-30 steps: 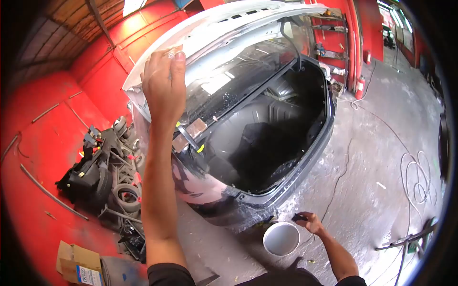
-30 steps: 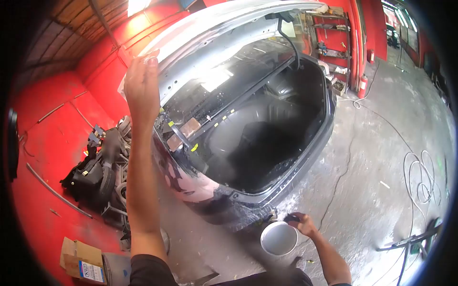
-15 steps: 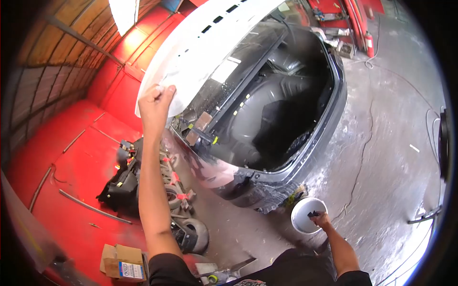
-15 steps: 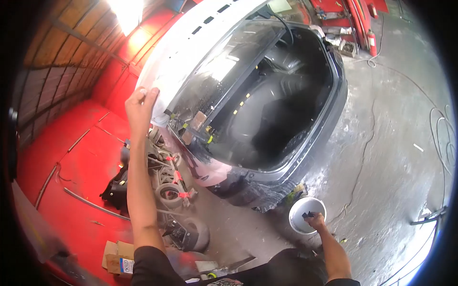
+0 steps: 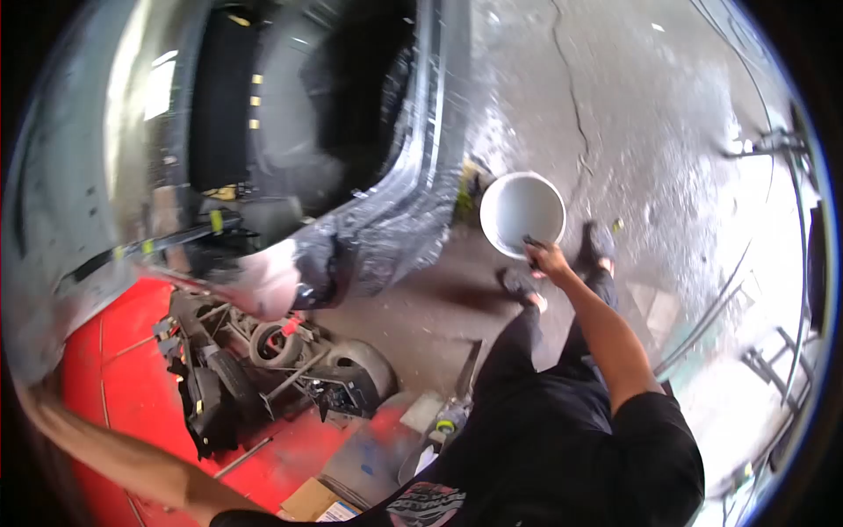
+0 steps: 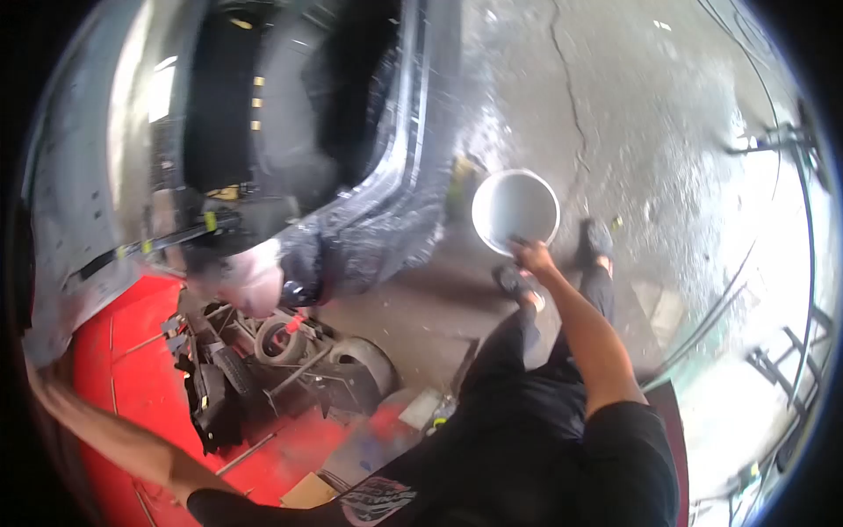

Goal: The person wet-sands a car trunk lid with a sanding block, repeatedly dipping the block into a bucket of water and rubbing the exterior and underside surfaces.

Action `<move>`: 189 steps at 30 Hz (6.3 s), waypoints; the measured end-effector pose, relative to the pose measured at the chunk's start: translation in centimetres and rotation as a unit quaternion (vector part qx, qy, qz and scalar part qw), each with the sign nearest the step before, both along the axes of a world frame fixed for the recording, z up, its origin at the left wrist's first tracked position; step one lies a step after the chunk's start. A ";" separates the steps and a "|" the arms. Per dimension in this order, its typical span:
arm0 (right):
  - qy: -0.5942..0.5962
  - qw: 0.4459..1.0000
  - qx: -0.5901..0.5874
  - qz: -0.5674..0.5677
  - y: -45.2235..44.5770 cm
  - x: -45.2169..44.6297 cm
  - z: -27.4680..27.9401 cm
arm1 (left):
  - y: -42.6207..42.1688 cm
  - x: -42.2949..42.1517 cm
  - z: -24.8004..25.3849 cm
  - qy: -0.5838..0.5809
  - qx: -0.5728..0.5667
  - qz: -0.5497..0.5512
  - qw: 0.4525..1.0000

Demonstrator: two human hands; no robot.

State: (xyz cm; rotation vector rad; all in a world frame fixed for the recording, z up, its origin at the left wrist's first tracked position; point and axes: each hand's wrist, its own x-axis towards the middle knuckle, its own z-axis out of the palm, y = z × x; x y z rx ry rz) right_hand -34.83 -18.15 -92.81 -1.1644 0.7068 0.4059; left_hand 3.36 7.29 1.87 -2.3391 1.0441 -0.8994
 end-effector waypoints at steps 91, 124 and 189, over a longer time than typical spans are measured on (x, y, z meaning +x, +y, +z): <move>-0.590 0.566 0.243 -0.521 9.0 39.1 80.6 | -7.4 1.6 -0.8 0.256 -0.315 -0.122 0.906; -0.598 0.583 0.247 -0.492 12.9 36.1 79.6 | -7.8 0.0 -0.7 0.275 -0.307 -0.071 0.908; -0.593 0.608 0.262 -0.458 10.4 36.8 80.2 | -7.3 1.4 -0.7 0.287 -0.324 -0.105 0.896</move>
